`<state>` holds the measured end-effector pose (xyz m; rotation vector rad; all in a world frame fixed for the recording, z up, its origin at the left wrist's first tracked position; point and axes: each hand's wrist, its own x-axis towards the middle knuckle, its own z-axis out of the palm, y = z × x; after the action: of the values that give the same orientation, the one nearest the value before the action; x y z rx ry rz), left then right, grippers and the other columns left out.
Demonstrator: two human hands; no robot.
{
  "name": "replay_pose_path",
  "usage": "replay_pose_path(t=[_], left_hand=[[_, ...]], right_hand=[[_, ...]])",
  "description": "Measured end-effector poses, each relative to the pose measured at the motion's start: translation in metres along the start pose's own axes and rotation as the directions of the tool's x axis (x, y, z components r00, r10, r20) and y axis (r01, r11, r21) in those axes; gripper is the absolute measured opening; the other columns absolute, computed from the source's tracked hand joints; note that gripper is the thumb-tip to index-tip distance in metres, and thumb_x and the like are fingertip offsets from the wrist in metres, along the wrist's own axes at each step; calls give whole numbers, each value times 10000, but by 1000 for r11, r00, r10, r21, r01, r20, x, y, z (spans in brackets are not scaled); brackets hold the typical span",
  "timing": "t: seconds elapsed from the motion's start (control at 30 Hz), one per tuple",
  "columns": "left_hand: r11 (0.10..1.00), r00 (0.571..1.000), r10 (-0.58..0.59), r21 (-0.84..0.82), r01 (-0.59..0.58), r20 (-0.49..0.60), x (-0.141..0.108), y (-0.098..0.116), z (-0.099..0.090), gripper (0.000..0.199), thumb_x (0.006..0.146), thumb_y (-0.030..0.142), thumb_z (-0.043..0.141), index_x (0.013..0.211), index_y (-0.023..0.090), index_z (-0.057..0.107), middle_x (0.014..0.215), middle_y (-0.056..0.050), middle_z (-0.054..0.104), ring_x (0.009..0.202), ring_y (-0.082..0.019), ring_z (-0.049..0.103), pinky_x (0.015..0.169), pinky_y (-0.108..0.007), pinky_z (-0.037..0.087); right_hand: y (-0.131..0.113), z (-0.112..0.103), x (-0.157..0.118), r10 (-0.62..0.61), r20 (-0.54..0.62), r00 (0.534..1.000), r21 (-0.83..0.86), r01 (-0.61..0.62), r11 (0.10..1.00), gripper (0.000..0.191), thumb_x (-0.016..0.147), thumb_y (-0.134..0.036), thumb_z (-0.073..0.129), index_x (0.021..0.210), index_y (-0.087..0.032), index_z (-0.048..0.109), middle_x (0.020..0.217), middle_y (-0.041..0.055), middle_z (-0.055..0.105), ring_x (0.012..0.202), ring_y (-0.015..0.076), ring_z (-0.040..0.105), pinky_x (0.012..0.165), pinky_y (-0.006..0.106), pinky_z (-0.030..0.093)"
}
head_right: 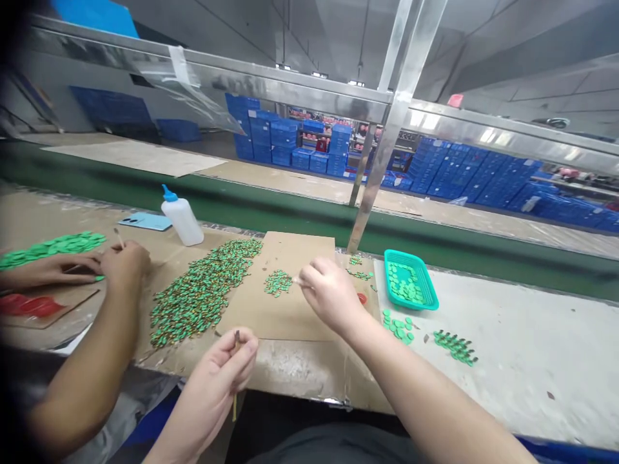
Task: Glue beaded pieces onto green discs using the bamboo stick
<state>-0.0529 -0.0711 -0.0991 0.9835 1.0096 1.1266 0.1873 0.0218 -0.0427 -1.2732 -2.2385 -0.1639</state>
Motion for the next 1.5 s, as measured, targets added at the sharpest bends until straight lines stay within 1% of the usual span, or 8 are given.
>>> replay_pose_path(t=[0.27, 0.4, 0.6, 0.8, 1.0, 1.1, 1.23, 1.5], left_hand=[[947, 959, 280, 176, -268, -44, 34, 18, 43, 491, 869, 572, 966, 1193, 239, 808, 671, 110, 396, 584, -87, 371, 563, -203, 332], [719, 834, 545, 466, -516, 82, 33, 22, 44, 159, 999, 321, 830, 1145, 274, 870, 646, 99, 432, 545, -81, 417, 543, -205, 345], [438, 675, 691, 591, -677, 260, 31, 30, 37, 193, 1010, 146, 797, 1110, 296, 868, 684, 90, 539, 564, -75, 490, 554, -201, 390], [452, 696, 662, 593, -667, 278, 25, 32, 34, 154, 1006, 148, 785, 1009, 284, 856, 668, 77, 585, 542, -84, 495, 533, -215, 385], [717, 889, 454, 571, -401, 54, 8, 26, 20, 245, 931, 343, 848, 725, 252, 753, 582, 68, 423, 502, -99, 377, 492, -233, 300], [797, 925, 373, 535, -280, -71, 2, 20, 18, 270, 893, 408, 878, 752, 239, 722, 601, 73, 399, 520, -100, 377, 502, -219, 317], [713, 875, 483, 576, -398, 7, 2, 17, 15, 135, 949, 348, 842, 1062, 280, 873, 611, 85, 465, 519, -100, 435, 528, -214, 373], [214, 666, 638, 742, -635, 387, -8, 20, -2, 190, 1068, 170, 716, 1113, 270, 871, 739, 1, 746, 633, -142, 661, 664, -270, 501]], right_hand=[[-15, -35, -40, -191, -216, 958, 4, 197, 980, 236, 1172, -108, 550, 1035, -216, 709, 972, 64, 750, 814, 197, 609, 714, 304, 472], [-11, -36, -46, -180, -224, 958, 20, 189, 982, 244, 1173, -110, 552, 1006, -206, 701, 924, 52, 731, 786, 198, 567, 707, 312, 454], [-8, -33, -50, -178, -176, 968, 85, 195, 977, 284, 1201, -139, 520, 984, -206, 689, 949, 61, 756, 813, 204, 588, 729, 325, 473], [-10, -27, -51, -169, -140, 976, 109, 185, 977, 315, 1194, -126, 489, 963, -212, 685, 960, 67, 761, 828, 208, 603, 731, 327, 490], [-20, -23, -55, -140, -124, 982, 152, 158, 976, 300, 1157, -86, 506, 962, -228, 684, 955, 60, 755, 807, 201, 580, 719, 321, 480], [-27, -20, -56, -154, -124, 980, 166, 173, 971, 284, 1159, -90, 524, 969, -227, 685, 968, 61, 767, 813, 205, 572, 721, 330, 476], [-33, -16, -57, -171, -113, 979, 166, 188, 968, 258, 1156, -98, 541, 969, -219, 671, 970, 57, 768, 807, 200, 567, 723, 325, 474], [-45, -11, -67, -113, 64, 991, 305, 88, 948, 217, 1057, -67, 530, 959, -258, 563, 897, 19, 670, 792, 201, 644, 690, 299, 500]])
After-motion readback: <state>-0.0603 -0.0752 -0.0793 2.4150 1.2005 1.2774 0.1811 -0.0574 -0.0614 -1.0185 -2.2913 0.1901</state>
